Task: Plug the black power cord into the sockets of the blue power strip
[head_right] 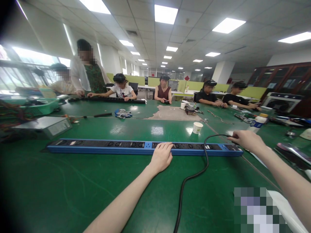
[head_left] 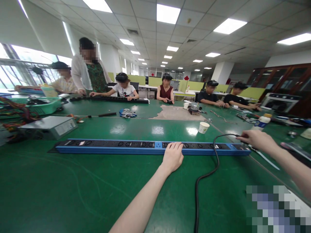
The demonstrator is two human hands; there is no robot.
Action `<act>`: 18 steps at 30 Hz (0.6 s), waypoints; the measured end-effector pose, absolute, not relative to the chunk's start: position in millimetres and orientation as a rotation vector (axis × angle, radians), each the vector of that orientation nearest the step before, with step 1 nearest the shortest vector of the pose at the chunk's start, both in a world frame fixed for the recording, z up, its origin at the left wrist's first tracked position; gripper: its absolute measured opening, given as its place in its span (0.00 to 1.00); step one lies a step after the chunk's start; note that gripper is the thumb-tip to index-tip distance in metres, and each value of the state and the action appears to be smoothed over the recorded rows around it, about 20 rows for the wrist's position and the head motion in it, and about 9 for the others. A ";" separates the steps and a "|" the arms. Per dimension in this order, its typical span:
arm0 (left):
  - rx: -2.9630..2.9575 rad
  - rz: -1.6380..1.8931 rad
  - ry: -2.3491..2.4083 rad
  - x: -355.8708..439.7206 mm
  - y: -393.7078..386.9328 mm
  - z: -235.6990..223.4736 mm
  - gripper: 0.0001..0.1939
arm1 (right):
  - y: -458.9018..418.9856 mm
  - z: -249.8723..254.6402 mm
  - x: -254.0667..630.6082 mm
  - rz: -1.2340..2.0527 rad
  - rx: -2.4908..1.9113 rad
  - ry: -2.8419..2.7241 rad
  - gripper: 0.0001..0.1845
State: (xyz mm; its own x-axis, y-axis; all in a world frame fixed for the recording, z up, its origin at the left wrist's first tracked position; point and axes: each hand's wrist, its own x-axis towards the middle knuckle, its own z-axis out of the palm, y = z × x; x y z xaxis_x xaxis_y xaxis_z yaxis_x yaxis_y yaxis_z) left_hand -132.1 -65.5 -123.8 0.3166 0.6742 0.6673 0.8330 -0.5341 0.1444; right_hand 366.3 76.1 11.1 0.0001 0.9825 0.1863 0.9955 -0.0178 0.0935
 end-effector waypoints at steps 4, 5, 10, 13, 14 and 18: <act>-2.356 -1.023 -1.378 -132.6 -64.8 -124.0 0.23 | 96.2 -3.9 369.5 -0.383 -2.335 -1.996 0.33; -2.356 -1.024 -1.377 -132.8 -64.7 -124.0 0.23 | 99.2 -11.2 370.4 -0.363 -2.357 -1.945 0.34; -2.357 -1.018 -1.385 -133.3 -64.3 -124.3 0.23 | 106.3 -51.6 376.0 -0.270 -2.311 -1.648 0.32; -2.358 -1.015 -1.390 -133.4 -63.7 -124.9 0.23 | 106.8 -61.9 375.5 -0.323 -2.189 -1.501 0.32; -2.358 -1.015 -1.390 -133.5 -63.5 -125.2 0.23 | 106.4 -62.3 374.3 -0.357 -2.188 -1.520 0.32; -2.358 -1.015 -1.390 -134.2 -63.0 -125.7 0.23 | 103.7 -60.3 369.6 -0.479 -2.193 -1.614 0.37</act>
State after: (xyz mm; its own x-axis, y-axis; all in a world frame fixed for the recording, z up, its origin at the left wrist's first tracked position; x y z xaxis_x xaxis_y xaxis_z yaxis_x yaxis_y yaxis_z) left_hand -134.2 -63.0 -125.7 0.3134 0.6830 0.6598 0.8361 -0.5279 0.1493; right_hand 369.6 103.7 -60.3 0.2845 0.8299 0.4799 0.9574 -0.2722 -0.0970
